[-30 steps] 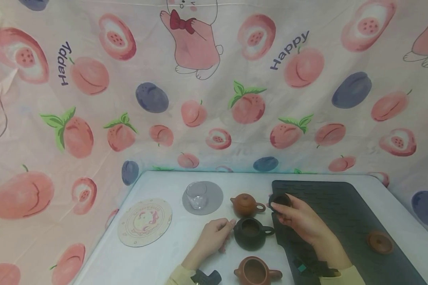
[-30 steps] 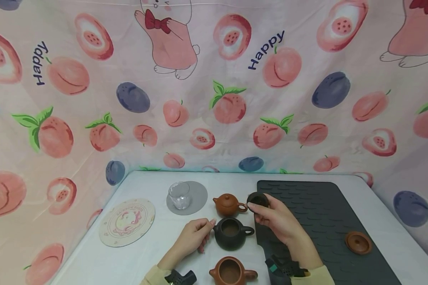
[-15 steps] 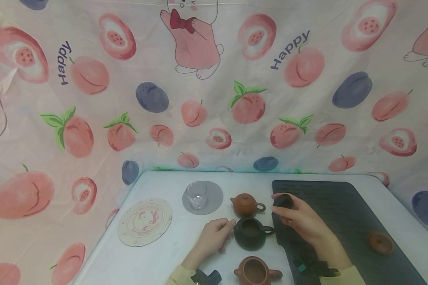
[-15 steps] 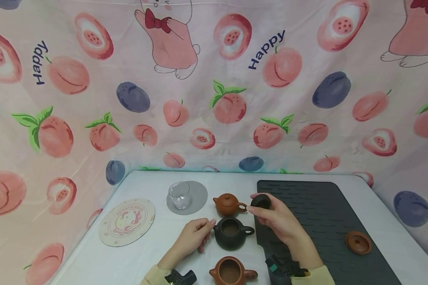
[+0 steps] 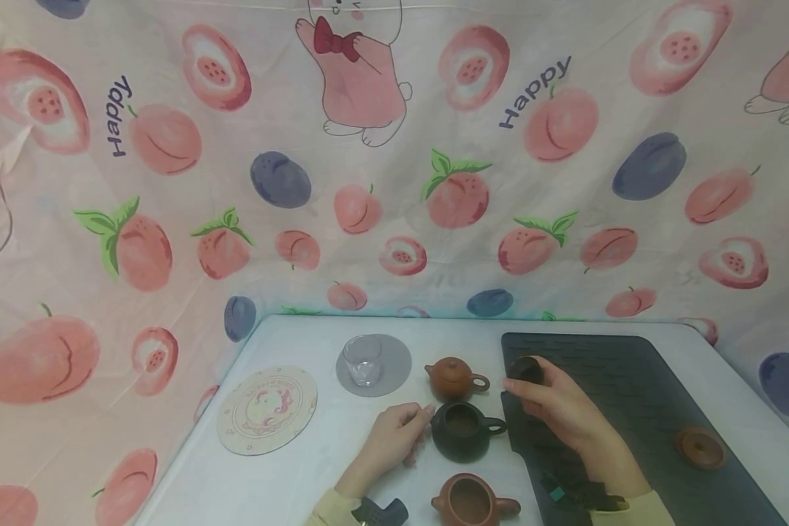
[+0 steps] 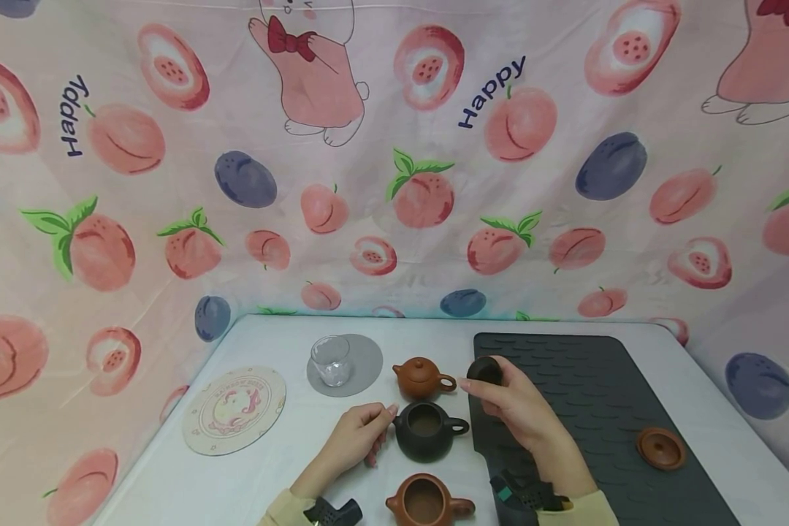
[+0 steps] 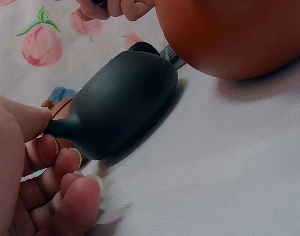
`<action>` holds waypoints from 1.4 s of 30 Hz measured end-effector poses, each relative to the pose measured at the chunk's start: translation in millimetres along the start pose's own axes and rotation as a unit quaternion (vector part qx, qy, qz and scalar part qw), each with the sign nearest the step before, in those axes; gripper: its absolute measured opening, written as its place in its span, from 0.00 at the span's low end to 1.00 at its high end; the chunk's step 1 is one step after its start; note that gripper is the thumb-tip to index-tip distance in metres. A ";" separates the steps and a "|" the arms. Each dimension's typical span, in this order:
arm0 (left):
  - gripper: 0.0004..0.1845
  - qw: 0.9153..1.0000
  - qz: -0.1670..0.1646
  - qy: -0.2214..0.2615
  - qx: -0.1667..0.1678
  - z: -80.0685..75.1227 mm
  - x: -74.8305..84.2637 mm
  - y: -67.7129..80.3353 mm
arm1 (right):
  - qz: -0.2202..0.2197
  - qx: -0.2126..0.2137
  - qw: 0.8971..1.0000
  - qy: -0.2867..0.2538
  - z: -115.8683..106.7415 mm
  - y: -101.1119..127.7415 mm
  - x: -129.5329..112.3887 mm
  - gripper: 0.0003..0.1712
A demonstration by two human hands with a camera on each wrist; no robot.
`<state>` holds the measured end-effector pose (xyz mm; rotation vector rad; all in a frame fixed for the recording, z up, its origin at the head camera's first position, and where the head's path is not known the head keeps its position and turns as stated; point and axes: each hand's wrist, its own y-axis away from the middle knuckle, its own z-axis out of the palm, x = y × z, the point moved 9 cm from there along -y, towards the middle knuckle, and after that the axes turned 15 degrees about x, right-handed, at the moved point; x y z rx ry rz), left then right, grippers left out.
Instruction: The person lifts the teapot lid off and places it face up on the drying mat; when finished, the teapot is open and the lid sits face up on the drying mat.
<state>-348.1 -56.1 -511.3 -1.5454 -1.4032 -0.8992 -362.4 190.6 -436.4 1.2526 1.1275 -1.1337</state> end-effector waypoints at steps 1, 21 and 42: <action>0.29 1.000 0.000 0.000 0.001 -0.1 0.5 0.1 | 0.005 0.003 1.000 0.002 -0.2 -0.3 0.4 0.27; 0.29 1.000 0.003 0.004 0.004 -0.3 2.5 0.8 | -0.022 -0.006 1.000 0.006 -1.8 0.2 -0.6 0.26; 0.28 1.000 -0.001 0.008 0.004 -1.2 4.3 1.4 | -0.097 -0.086 0.980 0.151 -2.3 8.2 -9.4 0.30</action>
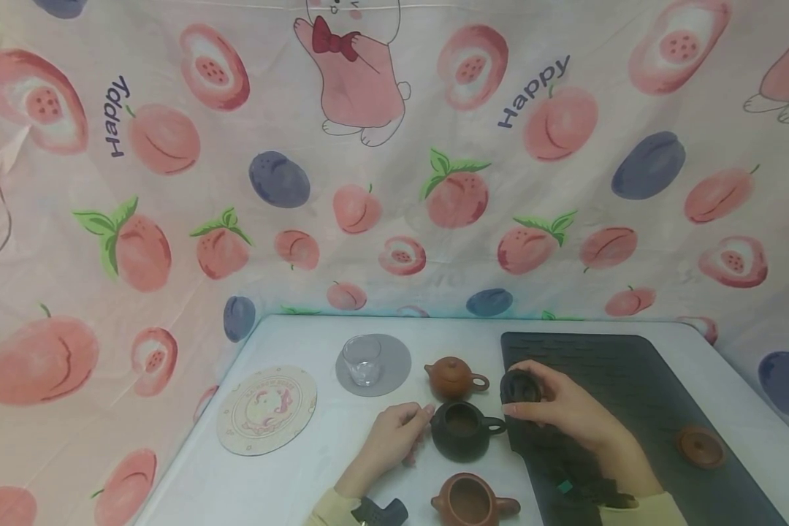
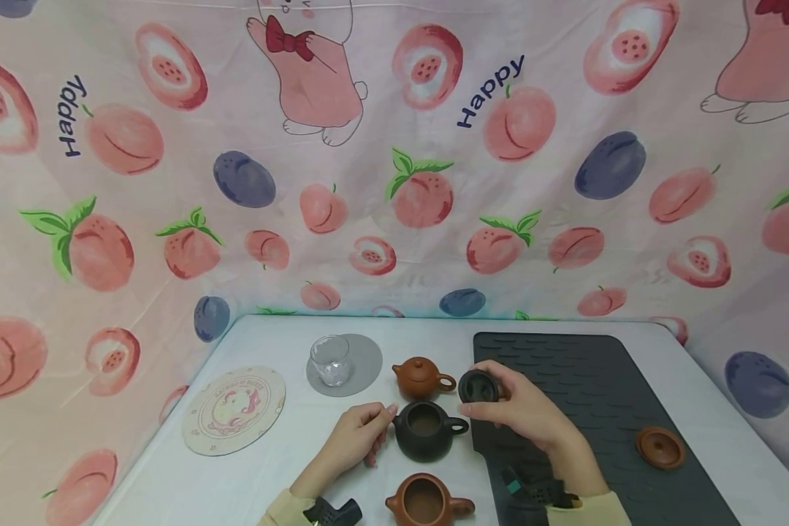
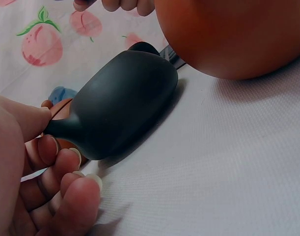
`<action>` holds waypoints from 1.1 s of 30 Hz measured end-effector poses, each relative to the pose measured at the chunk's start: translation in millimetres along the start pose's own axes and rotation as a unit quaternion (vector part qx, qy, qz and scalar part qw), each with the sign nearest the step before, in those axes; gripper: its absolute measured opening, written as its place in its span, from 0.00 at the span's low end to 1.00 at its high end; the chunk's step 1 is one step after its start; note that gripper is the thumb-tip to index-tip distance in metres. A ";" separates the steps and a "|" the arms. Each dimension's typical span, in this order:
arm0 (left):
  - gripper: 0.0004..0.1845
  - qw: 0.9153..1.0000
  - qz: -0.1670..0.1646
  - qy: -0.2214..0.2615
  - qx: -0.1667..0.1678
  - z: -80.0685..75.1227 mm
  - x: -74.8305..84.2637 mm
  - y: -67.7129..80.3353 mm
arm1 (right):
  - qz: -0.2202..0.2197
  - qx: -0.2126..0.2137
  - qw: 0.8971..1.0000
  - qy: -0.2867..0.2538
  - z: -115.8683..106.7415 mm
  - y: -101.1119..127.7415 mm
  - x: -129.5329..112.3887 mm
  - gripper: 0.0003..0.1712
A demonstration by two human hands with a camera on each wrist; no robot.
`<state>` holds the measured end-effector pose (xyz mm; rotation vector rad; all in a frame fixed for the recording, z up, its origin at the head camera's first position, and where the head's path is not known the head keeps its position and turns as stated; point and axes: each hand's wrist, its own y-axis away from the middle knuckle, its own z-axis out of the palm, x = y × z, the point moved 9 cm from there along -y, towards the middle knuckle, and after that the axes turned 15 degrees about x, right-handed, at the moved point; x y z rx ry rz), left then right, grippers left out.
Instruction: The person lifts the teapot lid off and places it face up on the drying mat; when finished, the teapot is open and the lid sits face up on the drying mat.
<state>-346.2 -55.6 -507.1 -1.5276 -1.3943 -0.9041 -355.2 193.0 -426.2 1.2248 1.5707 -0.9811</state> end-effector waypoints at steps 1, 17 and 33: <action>0.28 1.000 -0.001 0.000 0.000 0.1 -0.1 0.0 | -0.004 -0.004 1.000 0.004 -0.2 0.6 -0.7 0.30; 0.27 1.000 -0.006 -0.005 0.001 -0.6 2.4 0.7 | -0.012 -0.008 0.996 0.092 -17.5 0.4 13.9 0.34; 0.26 1.000 -0.006 -0.008 -0.001 0.9 -0.2 -0.5 | -0.045 -0.049 0.961 0.267 -26.1 7.8 19.5 0.30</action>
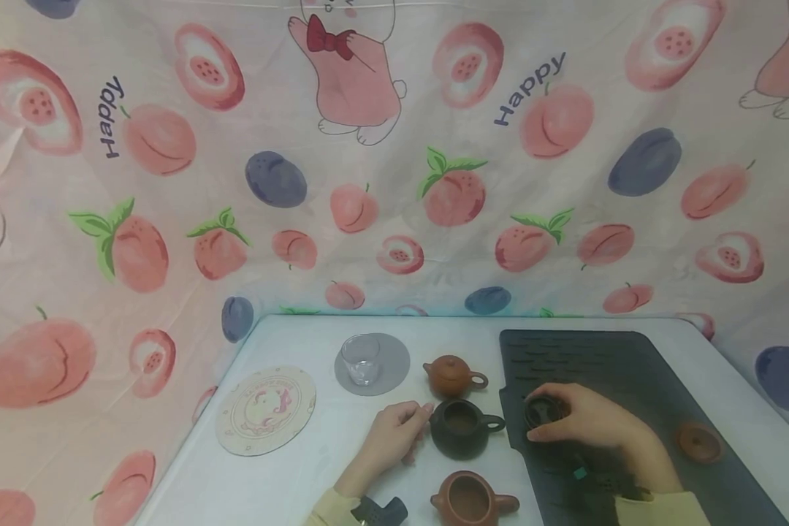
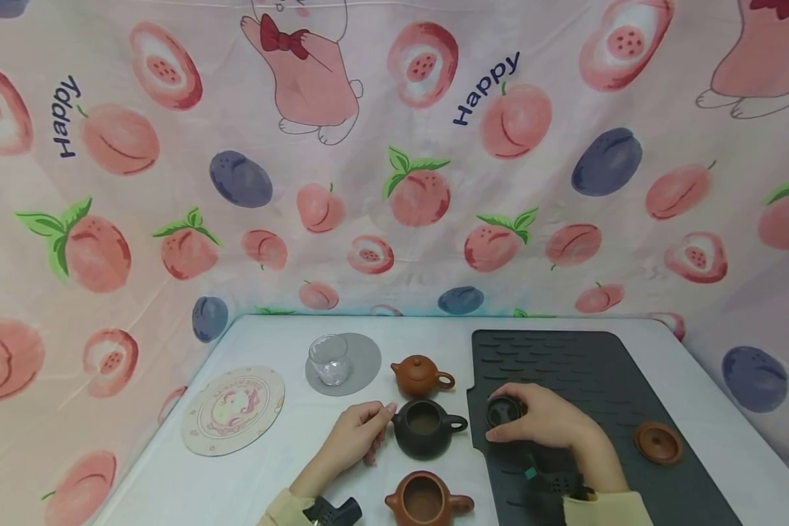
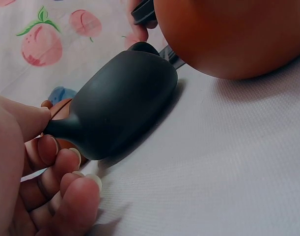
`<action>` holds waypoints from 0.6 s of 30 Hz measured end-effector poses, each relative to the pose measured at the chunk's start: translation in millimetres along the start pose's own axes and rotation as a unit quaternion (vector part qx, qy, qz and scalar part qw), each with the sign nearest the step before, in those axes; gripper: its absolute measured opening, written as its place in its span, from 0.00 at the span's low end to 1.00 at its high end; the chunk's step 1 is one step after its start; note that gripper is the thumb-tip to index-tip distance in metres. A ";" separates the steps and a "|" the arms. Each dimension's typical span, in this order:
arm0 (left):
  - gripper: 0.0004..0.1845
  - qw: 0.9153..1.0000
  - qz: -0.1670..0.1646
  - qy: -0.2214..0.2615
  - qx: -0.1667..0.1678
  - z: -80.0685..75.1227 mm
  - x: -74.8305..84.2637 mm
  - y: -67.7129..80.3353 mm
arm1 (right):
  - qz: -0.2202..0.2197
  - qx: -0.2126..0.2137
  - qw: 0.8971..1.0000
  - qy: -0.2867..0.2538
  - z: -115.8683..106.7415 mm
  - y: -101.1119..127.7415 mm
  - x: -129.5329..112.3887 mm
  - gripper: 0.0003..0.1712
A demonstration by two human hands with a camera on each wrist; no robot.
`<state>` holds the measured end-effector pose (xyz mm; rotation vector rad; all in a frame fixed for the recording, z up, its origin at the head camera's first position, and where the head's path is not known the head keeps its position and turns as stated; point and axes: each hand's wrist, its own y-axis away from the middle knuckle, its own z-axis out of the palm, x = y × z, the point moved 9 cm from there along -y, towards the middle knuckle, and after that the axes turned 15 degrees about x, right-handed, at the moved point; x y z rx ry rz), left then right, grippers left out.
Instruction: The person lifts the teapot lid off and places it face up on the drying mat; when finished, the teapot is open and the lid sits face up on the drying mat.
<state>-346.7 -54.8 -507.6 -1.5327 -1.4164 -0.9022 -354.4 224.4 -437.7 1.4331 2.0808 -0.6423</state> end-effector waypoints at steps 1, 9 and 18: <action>0.27 1.000 -0.001 -0.001 -0.002 0.8 -0.4 0.1 | 0.002 -0.002 1.000 -0.003 0.2 1.2 2.0 0.30; 0.29 1.000 -0.005 -0.006 -0.002 4.0 -1.2 -1.4 | 0.022 0.011 1.000 0.003 -12.1 6.2 20.8 0.33; 0.29 1.000 -0.003 -0.007 -0.001 3.0 -2.8 -1.6 | 0.054 0.043 0.995 0.079 -37.4 16.5 55.5 0.37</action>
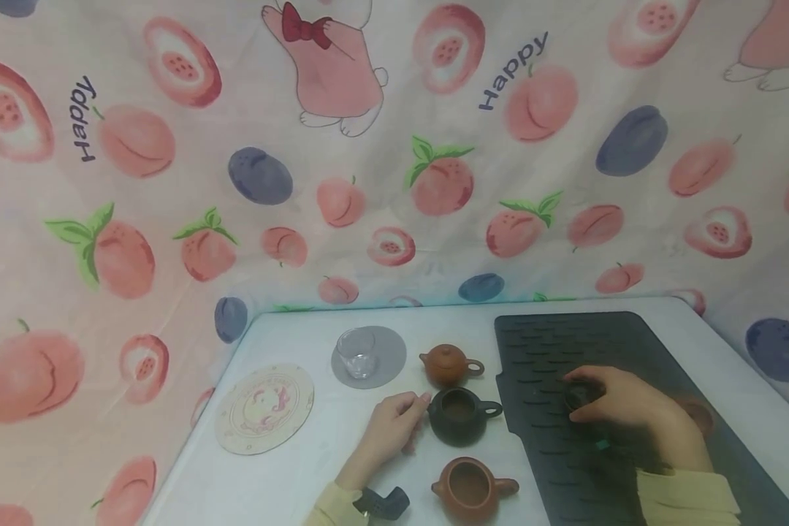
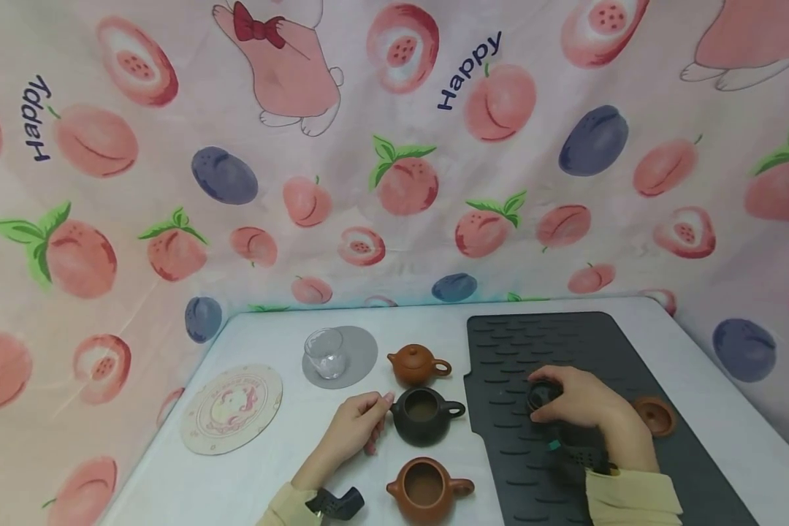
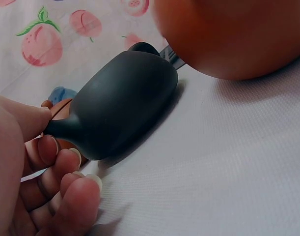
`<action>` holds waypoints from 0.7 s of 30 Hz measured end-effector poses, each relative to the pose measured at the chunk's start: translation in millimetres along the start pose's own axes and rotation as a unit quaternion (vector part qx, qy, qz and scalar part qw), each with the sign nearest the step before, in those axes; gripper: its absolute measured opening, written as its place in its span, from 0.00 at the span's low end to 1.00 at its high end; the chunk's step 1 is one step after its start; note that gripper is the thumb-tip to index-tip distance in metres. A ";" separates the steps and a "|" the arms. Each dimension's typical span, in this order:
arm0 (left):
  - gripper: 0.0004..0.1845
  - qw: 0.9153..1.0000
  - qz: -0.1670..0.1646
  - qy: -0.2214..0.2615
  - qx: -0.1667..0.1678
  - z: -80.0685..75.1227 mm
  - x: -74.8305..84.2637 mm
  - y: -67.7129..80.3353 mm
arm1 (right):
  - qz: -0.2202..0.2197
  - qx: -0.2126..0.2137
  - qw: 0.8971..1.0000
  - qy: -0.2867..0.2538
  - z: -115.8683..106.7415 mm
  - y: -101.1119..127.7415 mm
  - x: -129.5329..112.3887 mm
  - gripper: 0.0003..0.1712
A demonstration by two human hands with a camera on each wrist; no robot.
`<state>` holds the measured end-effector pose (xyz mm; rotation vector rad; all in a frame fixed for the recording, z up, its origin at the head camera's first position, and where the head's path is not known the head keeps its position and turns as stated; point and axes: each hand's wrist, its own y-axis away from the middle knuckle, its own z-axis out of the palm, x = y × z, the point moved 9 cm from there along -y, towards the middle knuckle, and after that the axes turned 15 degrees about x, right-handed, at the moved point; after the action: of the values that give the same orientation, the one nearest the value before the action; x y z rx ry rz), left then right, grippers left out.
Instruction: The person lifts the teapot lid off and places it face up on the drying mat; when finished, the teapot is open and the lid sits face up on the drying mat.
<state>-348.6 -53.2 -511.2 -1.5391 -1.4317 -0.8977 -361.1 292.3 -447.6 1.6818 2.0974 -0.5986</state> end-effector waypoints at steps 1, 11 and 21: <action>0.30 1.000 0.001 -0.001 -0.001 0.1 0.3 0.1 | 0.006 0.002 1.000 0.009 -1.9 0.6 4.4 0.37; 0.30 1.000 0.004 0.001 0.002 -0.2 -0.9 -1.2 | 0.042 0.003 0.998 0.056 -8.5 4.5 27.1 0.32; 0.26 1.000 -0.004 0.012 0.004 -0.2 -1.0 -0.6 | 0.069 0.001 0.997 0.033 -3.6 5.2 37.7 0.32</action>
<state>-349.3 -53.8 -512.0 -1.5130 -1.4244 -0.9120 -364.0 325.9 -465.6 1.8529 2.0039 -0.5092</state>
